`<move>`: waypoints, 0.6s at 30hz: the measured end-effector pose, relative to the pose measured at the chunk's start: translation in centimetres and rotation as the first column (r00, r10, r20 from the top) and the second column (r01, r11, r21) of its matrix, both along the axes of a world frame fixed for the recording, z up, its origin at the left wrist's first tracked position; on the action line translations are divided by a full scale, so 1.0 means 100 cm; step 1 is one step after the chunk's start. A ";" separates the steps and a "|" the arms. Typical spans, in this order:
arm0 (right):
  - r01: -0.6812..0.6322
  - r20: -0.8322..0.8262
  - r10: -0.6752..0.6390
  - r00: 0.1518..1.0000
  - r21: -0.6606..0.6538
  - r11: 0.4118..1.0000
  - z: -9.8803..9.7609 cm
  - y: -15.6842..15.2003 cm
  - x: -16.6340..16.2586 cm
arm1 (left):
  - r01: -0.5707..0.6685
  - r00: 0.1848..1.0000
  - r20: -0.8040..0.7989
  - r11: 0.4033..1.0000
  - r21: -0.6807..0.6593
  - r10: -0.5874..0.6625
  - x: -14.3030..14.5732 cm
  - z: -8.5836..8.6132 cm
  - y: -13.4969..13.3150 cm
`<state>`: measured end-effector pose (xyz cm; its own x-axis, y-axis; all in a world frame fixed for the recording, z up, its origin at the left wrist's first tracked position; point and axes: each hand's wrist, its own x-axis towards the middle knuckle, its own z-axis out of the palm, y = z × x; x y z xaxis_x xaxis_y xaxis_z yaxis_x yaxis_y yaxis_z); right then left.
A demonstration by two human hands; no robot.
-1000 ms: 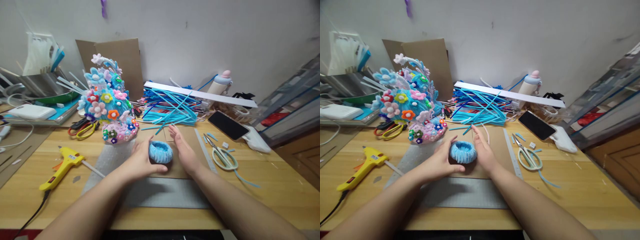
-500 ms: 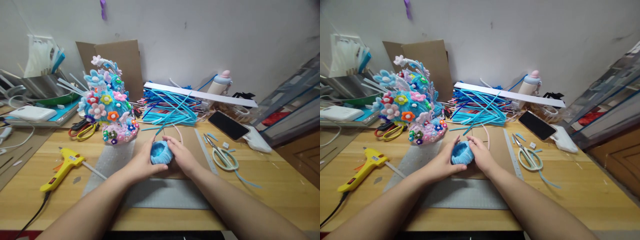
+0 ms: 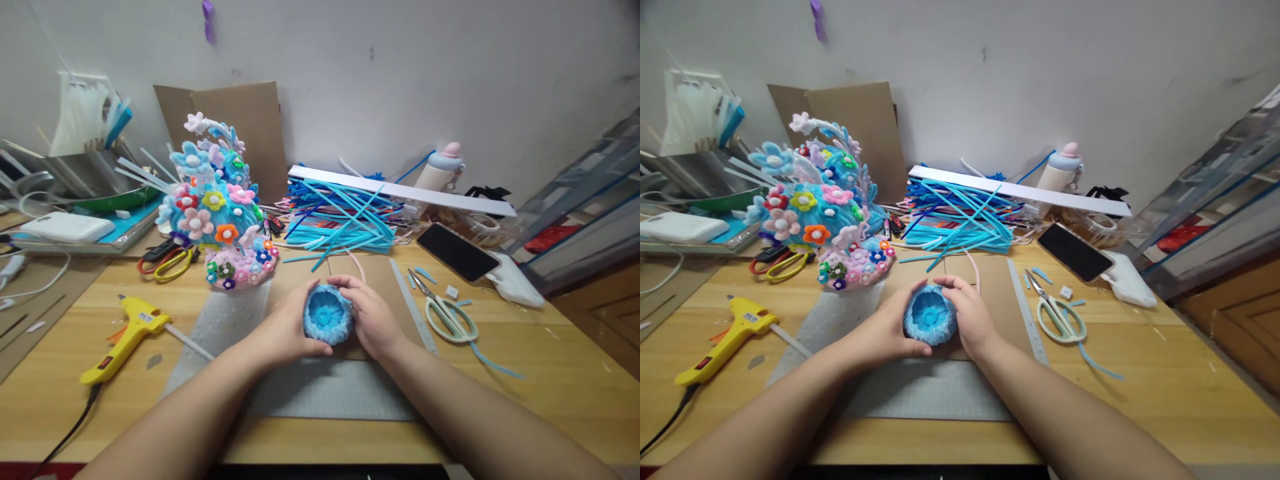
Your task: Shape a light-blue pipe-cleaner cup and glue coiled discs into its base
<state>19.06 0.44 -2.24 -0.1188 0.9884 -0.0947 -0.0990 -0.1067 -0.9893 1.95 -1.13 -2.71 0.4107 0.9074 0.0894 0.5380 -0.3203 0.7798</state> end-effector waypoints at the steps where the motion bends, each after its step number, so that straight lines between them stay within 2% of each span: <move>1: -0.022 0.012 0.022 1.000 -0.016 1.000 -0.001 -0.001 -0.001 | 0.000 1.000 -0.012 1.000 0.010 0.000 -0.001 0.000 0.001; 4: -0.072 0.104 0.067 0.992 0.043 0.997 -0.009 -0.001 -0.006 | -0.022 1.000 0.004 0.999 0.028 0.022 0.001 -0.001 0.001; 7: -0.045 0.226 -0.001 0.974 0.198 0.979 -0.022 0.002 -0.008 | -0.076 0.997 0.011 0.997 0.032 0.076 0.006 -0.002 0.001; 9: -0.029 0.270 -0.038 0.962 0.240 0.970 -0.030 0.005 -0.008 | -0.096 0.995 -0.014 0.995 0.035 0.097 0.009 -0.001 0.001; 13: -0.021 0.279 -0.046 0.959 0.233 0.972 -0.037 0.007 -0.007 | -0.112 0.991 -0.061 0.992 0.065 0.116 0.012 0.000 0.002; 18: -0.010 0.264 -0.042 0.964 0.192 0.981 -0.031 0.005 -0.010 | -0.108 0.993 -0.042 0.991 0.077 0.111 0.011 -0.003 0.005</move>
<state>18.08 0.92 -5.38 -0.0994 0.9926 0.0691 0.1703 0.0854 -0.9817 3.03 -0.68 -3.00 0.3147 0.9385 0.1421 0.6074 -0.3142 0.7296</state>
